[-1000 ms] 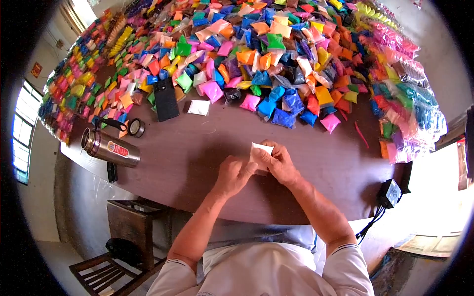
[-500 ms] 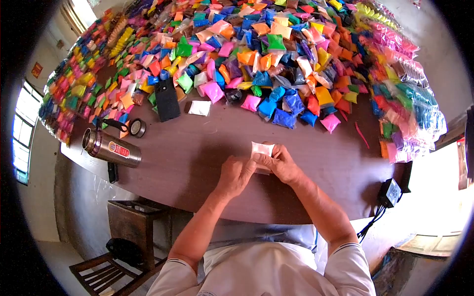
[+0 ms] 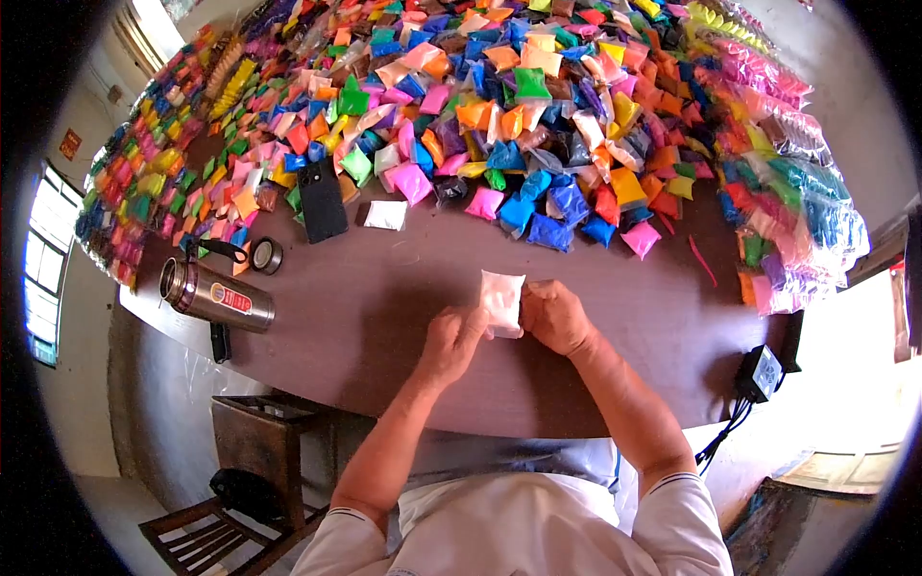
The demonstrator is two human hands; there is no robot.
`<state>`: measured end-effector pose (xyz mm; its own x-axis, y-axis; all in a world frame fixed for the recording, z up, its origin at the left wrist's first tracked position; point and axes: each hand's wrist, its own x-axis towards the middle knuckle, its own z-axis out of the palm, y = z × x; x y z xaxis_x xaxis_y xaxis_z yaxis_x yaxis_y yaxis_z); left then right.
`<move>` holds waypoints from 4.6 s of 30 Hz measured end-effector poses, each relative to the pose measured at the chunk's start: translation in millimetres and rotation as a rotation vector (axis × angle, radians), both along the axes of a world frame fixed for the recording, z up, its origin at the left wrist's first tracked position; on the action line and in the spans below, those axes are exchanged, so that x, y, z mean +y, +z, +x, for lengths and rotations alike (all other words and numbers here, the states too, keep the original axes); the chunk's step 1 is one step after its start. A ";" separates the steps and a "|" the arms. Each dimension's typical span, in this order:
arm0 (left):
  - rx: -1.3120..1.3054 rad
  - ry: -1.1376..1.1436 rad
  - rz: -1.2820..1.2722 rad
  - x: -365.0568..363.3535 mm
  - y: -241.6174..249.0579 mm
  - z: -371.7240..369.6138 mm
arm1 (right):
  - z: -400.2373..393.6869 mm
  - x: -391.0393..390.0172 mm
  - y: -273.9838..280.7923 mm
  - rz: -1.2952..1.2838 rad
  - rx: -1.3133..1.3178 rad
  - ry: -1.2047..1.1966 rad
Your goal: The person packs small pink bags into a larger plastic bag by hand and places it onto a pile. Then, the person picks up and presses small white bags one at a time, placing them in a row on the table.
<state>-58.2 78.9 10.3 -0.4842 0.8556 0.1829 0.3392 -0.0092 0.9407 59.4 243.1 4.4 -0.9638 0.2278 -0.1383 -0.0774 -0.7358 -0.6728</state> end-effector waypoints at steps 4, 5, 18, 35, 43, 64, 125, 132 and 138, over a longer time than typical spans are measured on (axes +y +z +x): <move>0.052 -0.013 -0.037 0.4 8.8 2.2 | 1.8 4.6 3.8 0.023 0.039 0.080; 0.051 -0.013 -0.038 1.3 11.1 3.6 | 2.0 5.4 6.3 0.057 0.021 0.120; -0.041 0.009 0.030 -3.3 0.7 0.4 | 3.6 -0.7 19.5 0.250 -0.100 0.067; -0.023 0.009 -0.029 -3.9 2.9 -0.1 | 1.1 -7.8 30.3 0.590 -0.118 0.077; 0.200 -0.057 -0.061 1.3 19.7 4.4 | 1.5 -14.3 26.7 0.612 -0.069 -0.009; 0.056 0.057 0.000 2.3 17.4 6.0 | 7.9 3.1 21.3 0.157 0.018 0.046; 0.304 0.027 -0.080 2.4 5.9 5.0 | -0.6 -15.2 22.9 0.624 -0.081 -0.057; 0.205 0.000 -0.137 3.0 11.2 6.6 | 2.2 -13.6 37.8 0.585 -0.118 -0.002; 0.108 0.022 -0.103 1.7 12.3 5.6 | -2.9 -17.6 26.4 0.462 -0.115 -0.179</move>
